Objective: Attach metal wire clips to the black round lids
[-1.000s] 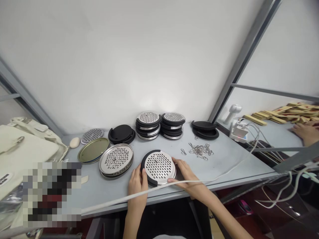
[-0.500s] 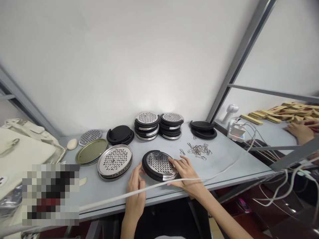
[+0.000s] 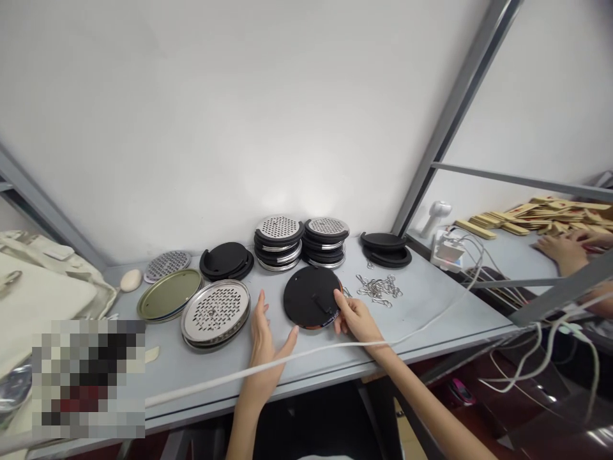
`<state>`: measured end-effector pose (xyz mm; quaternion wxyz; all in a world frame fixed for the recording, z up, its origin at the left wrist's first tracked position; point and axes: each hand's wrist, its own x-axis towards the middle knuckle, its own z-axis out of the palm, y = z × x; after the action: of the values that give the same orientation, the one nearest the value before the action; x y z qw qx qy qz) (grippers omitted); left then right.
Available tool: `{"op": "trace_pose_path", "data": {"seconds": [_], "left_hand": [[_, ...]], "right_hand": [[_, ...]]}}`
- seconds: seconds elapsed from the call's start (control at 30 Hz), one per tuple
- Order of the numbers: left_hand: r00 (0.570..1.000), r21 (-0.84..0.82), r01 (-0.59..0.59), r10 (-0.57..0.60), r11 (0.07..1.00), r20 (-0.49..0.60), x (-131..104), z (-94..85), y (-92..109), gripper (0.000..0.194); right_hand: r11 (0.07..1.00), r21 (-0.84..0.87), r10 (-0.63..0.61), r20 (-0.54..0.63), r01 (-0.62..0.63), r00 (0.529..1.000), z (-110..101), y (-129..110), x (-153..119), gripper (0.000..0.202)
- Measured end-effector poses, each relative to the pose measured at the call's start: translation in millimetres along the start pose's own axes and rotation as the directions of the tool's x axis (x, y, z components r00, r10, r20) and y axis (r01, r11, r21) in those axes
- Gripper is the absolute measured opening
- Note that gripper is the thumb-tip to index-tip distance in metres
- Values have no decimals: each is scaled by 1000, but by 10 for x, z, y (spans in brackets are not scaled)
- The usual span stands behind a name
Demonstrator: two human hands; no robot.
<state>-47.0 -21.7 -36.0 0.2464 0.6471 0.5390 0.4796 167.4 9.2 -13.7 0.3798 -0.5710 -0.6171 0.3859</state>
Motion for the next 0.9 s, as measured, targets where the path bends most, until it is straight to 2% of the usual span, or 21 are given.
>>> {"op": "trace_pose_path", "data": {"seconds": [0.07, 0.17, 0.33, 0.43, 0.57, 0.63, 0.7, 0.73, 0.77, 0.83, 0.9], "left_hand": [[1000, 35, 21, -21, 999, -5, -10, 2, 7, 88], [999, 145, -5, -2, 989, 43, -30, 5, 46, 91], [993, 348, -98, 69, 932, 95, -56, 23, 82, 99], [990, 403, -118, 77, 907, 117, -59, 34, 43, 94], [987, 469, -155, 115, 869, 112, -65, 54, -20, 85], [984, 493, -174, 137, 852, 112, -71, 62, -41, 82], [982, 507, -185, 144, 842, 120, -78, 65, -54, 80], [982, 511, -188, 144, 839, 125, -81, 66, -58, 80], [981, 514, -189, 143, 836, 128, -83, 66, -62, 79], [982, 517, -187, 142, 836, 125, -86, 68, -69, 79], [982, 515, -184, 139, 837, 125, -86, 69, -74, 79]], "right_hand": [[997, 37, 56, 110, -60, 992, -44, 12, -2, 78], [992, 67, 89, 254, -110, 963, -102, -33, -34, 78], [975, 38, 187, 396, -219, 899, -52, -144, -58, 74], [974, 5, 202, 432, -227, 879, -2, -136, -50, 69], [973, -50, 225, 418, -225, 880, -22, -89, -83, 58], [984, -107, 169, 305, -143, 937, -86, -71, -102, 52], [982, -189, 23, 69, -9, 997, -205, -34, -91, 45], [970, -239, -56, -43, 44, 997, -291, 1, -67, 42], [954, -290, -122, -164, 70, 979, -396, 50, -31, 39], [908, -415, -224, -368, 56, 902, -661, 195, 75, 32], [861, -508, -264, -504, -35, 822, -972, 382, 208, 28]]}}
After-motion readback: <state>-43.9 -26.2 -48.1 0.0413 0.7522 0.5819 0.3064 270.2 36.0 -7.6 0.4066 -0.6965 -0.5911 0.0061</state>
